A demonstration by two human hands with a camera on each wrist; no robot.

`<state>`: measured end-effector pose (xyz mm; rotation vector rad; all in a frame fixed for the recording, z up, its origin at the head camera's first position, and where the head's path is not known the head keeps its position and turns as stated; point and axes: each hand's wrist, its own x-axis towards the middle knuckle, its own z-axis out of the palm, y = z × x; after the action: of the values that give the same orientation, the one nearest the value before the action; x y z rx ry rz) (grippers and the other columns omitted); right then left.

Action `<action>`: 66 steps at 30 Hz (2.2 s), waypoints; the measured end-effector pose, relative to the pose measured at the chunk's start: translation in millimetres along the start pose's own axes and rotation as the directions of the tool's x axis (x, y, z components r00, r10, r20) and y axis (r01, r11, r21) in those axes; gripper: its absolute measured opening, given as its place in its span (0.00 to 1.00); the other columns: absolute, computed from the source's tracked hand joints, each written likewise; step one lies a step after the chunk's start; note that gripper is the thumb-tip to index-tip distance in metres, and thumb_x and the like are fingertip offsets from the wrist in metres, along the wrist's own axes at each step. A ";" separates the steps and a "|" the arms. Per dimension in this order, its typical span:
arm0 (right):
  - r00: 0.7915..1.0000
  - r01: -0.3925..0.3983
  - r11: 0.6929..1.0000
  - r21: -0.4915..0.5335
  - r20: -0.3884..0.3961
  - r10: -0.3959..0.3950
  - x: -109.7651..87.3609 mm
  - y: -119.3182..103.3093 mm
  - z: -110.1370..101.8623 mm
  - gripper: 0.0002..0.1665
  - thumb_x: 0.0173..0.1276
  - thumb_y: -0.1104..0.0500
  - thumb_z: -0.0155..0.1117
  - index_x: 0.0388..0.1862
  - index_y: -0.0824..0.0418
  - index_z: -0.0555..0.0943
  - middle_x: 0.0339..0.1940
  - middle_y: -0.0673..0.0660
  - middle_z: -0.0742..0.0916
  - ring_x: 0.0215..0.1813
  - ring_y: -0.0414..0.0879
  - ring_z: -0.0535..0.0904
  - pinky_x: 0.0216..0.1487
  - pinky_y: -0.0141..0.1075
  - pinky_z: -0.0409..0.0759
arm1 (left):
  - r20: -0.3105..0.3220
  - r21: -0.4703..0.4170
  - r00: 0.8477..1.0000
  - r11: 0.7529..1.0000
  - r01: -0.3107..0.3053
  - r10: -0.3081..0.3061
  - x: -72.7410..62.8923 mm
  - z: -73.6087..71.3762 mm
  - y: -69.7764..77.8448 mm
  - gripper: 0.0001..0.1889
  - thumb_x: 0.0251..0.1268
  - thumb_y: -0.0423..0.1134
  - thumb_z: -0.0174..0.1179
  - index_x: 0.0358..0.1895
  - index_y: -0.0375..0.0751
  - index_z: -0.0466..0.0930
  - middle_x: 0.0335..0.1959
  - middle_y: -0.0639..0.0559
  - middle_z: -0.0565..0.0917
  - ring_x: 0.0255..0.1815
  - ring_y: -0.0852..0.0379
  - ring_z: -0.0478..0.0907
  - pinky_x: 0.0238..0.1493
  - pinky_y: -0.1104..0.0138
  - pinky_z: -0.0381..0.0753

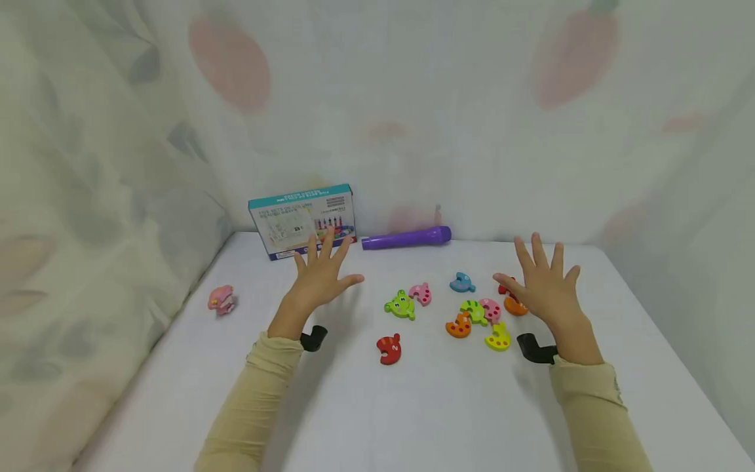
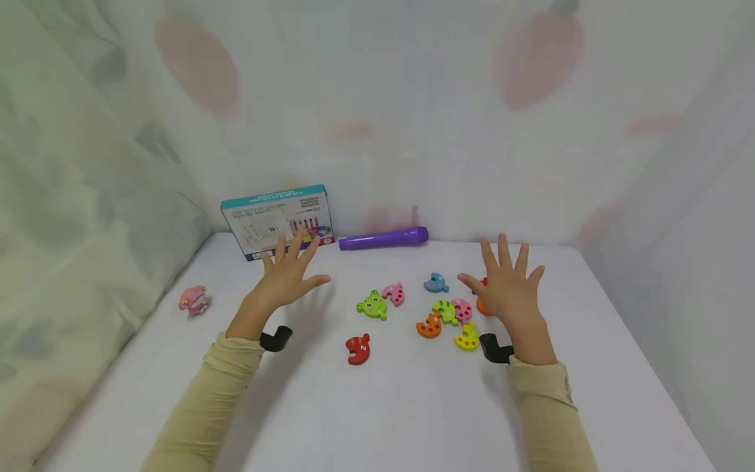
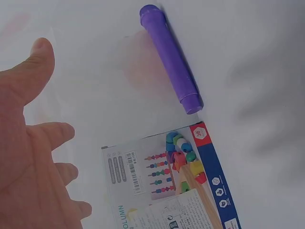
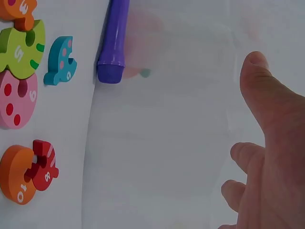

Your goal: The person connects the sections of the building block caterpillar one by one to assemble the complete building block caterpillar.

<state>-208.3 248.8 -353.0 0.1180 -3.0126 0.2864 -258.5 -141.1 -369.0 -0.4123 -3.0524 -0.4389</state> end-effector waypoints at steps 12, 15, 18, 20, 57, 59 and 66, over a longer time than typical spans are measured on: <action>0.999 0.036 0.999 -0.039 -0.033 -0.037 6.3 3.2 6.7 0.50 0.63 0.31 0.46 0.74 0.59 0.49 0.74 0.65 0.50 0.69 0.74 0.36 0.55 0.75 0.39 | 0.046 0.008 0.993 0.994 -0.110 0.110 10.9 3.1 5.8 0.43 0.59 0.63 0.50 0.74 0.55 0.42 0.75 0.47 0.35 0.71 0.40 0.23 0.61 0.34 0.33; 0.998 0.047 0.998 -0.040 -0.037 -0.048 8.4 1.7 13.7 0.48 0.64 0.31 0.45 0.72 0.61 0.54 0.73 0.66 0.54 0.69 0.73 0.40 0.57 0.73 0.43 | 0.060 0.006 0.985 0.987 -0.163 0.162 15.8 7.7 9.9 0.41 0.60 0.61 0.51 0.73 0.53 0.46 0.75 0.48 0.40 0.72 0.39 0.29 0.62 0.35 0.38; 0.998 0.064 0.997 -0.035 -0.018 -0.065 9.3 -1.8 20.3 0.46 0.65 0.32 0.45 0.71 0.62 0.57 0.72 0.67 0.57 0.69 0.72 0.44 0.58 0.71 0.46 | 0.086 0.011 0.973 0.976 -0.218 0.216 21.0 14.6 15.2 0.39 0.61 0.59 0.53 0.73 0.53 0.50 0.74 0.48 0.44 0.73 0.39 0.35 0.64 0.37 0.43; 0.997 0.082 0.996 -0.030 -0.005 -0.082 9.6 -4.9 25.3 0.45 0.66 0.34 0.46 0.70 0.63 0.58 0.71 0.67 0.59 0.69 0.71 0.46 0.59 0.70 0.48 | 0.103 0.016 0.960 0.964 -0.264 0.261 24.1 19.9 19.0 0.37 0.61 0.57 0.54 0.71 0.52 0.54 0.74 0.47 0.48 0.73 0.40 0.40 0.66 0.41 0.46; 0.623 0.756 0.649 0.091 0.207 -0.755 -27.2 -144.1 123.1 0.26 0.58 0.58 0.67 0.57 0.47 0.76 0.58 0.50 0.76 0.54 0.46 0.72 0.43 0.34 0.78 | 0.310 -0.070 0.885 0.936 -0.344 0.348 43.5 96.7 49.6 0.26 0.51 0.46 0.68 0.56 0.48 0.76 0.55 0.52 0.73 0.54 0.55 0.72 0.55 0.63 0.71; 0.629 0.750 0.656 0.083 0.216 -0.746 -28.5 -145.2 125.2 0.25 0.59 0.57 0.67 0.56 0.47 0.76 0.58 0.49 0.76 0.54 0.46 0.72 0.42 0.34 0.78 | 0.308 -0.070 0.894 0.944 -0.321 0.327 42.2 98.9 49.3 0.27 0.50 0.49 0.68 0.56 0.49 0.76 0.53 0.51 0.72 0.51 0.56 0.72 0.51 0.64 0.73; 0.684 0.680 0.720 0.138 0.234 -0.691 -34.0 -140.9 120.6 0.24 0.58 0.60 0.67 0.55 0.49 0.78 0.53 0.49 0.78 0.51 0.45 0.72 0.46 0.33 0.77 | 0.331 -0.137 0.902 0.959 -0.246 0.279 37.1 94.1 48.4 0.26 0.50 0.44 0.68 0.56 0.53 0.77 0.44 0.50 0.72 0.41 0.58 0.71 0.45 0.64 0.73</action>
<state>-174.9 89.9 -449.0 1.3633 -2.9260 0.2592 -280.7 -60.4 -443.7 -0.9951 -3.2397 -0.5446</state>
